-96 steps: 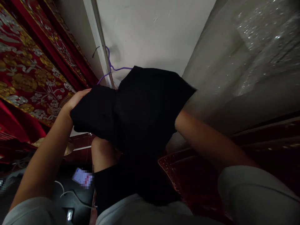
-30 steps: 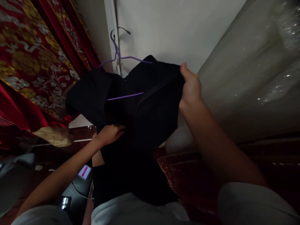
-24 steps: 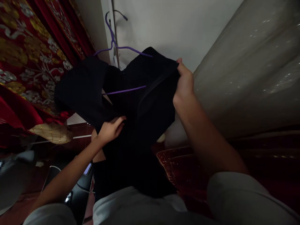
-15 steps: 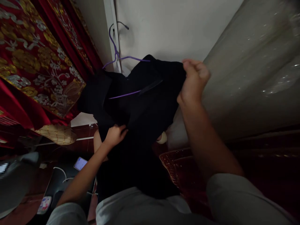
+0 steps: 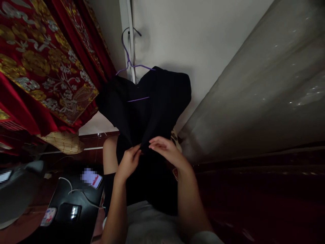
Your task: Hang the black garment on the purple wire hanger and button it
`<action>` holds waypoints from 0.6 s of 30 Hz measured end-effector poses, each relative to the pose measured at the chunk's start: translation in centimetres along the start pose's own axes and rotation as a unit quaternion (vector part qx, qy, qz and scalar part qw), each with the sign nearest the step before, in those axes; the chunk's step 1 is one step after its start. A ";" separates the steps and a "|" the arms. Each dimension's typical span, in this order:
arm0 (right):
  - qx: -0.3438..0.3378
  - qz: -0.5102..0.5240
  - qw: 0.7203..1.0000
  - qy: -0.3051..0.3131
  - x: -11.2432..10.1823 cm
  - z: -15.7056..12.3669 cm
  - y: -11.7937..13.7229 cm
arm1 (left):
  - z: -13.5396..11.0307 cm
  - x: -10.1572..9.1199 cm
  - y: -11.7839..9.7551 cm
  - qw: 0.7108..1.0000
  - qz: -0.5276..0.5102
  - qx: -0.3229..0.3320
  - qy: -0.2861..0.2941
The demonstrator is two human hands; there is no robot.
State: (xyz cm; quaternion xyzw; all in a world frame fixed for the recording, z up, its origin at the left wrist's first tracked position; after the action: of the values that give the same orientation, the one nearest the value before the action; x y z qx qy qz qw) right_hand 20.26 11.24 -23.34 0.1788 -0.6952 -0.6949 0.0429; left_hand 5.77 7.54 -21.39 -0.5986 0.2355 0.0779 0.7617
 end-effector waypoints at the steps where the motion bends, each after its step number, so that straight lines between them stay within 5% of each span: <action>1: -0.015 -0.021 1.000 -0.016 -1.0 -0.1 0.5 | -0.1 -0.2 -0.6 1.000 -0.015 0.006 -0.010; 8: -0.072 -0.018 0.997 0.014 1.1 -1.7 2.6 | -0.5 1.1 -4.5 0.996 -0.019 0.086 -0.023; 14: -0.138 -0.008 0.990 -0.031 1.0 -1.5 3.9 | 0.1 0.6 -5.0 0.996 0.004 0.083 -0.012; 18: -0.134 0.004 0.988 -0.076 0.0 -1.1 3.4 | 1.0 -0.2 -4.7 0.995 -0.035 0.054 -0.079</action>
State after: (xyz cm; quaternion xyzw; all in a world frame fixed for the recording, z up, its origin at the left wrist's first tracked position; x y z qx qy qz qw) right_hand 19.91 10.10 -19.97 0.1155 -0.5980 -0.7929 0.0168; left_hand 7.75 7.26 -16.98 -0.5564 0.1572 0.0851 0.8115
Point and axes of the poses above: each hand's wrist, its own z-axis towards the middle knuckle, its own x-axis out of the palm, y = z × x, the point moved 10 cm from there along z, towards the middle knuckle, and after that the axes turned 5 degrees about -z, right-handed, at the moved point
